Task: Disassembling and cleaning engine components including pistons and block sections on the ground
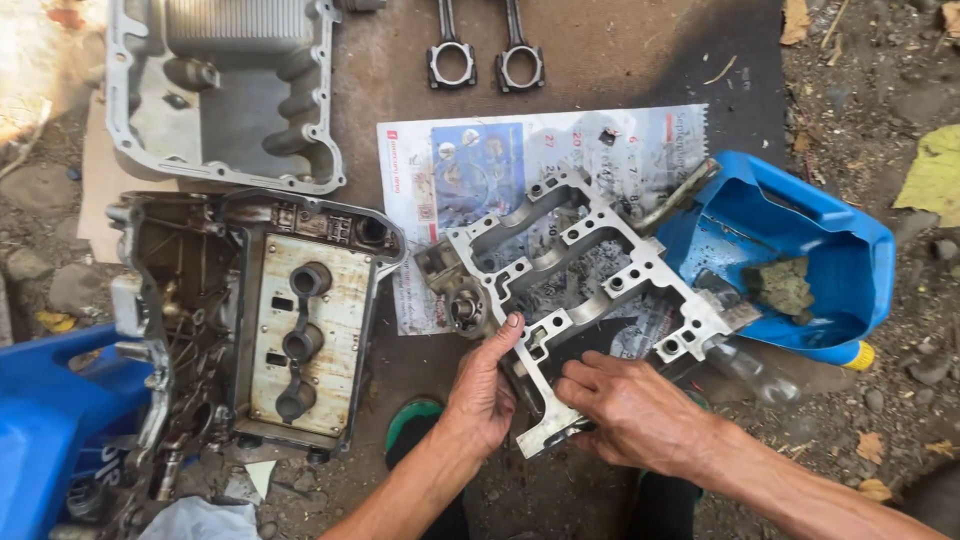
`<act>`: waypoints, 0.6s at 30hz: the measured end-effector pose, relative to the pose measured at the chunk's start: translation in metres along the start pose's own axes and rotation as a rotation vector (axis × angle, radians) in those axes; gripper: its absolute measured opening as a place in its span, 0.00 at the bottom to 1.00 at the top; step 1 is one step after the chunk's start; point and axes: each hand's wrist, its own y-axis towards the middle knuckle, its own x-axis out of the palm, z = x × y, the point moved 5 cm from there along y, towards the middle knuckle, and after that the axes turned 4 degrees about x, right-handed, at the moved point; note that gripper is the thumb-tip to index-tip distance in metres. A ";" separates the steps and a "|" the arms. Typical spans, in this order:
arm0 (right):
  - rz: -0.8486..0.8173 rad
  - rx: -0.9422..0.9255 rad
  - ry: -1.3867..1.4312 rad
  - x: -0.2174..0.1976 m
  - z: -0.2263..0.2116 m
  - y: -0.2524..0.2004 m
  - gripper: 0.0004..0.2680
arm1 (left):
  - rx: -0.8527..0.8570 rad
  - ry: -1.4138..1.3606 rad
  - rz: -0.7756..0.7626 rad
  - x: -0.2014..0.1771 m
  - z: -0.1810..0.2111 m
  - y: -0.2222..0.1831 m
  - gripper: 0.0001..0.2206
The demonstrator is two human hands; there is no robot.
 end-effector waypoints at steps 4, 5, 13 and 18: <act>0.009 0.001 -0.027 0.006 0.000 -0.005 0.16 | 0.037 0.085 0.135 0.000 -0.008 0.002 0.12; 0.011 0.000 -0.021 0.007 0.002 -0.006 0.16 | 0.037 0.089 0.139 0.000 -0.012 0.004 0.12; -0.016 0.053 -0.084 0.010 0.005 -0.016 0.25 | 0.155 -0.015 0.186 0.010 -0.011 -0.002 0.21; 0.359 0.552 0.133 -0.085 0.067 -0.050 0.24 | 0.172 0.008 0.151 0.001 -0.014 0.006 0.18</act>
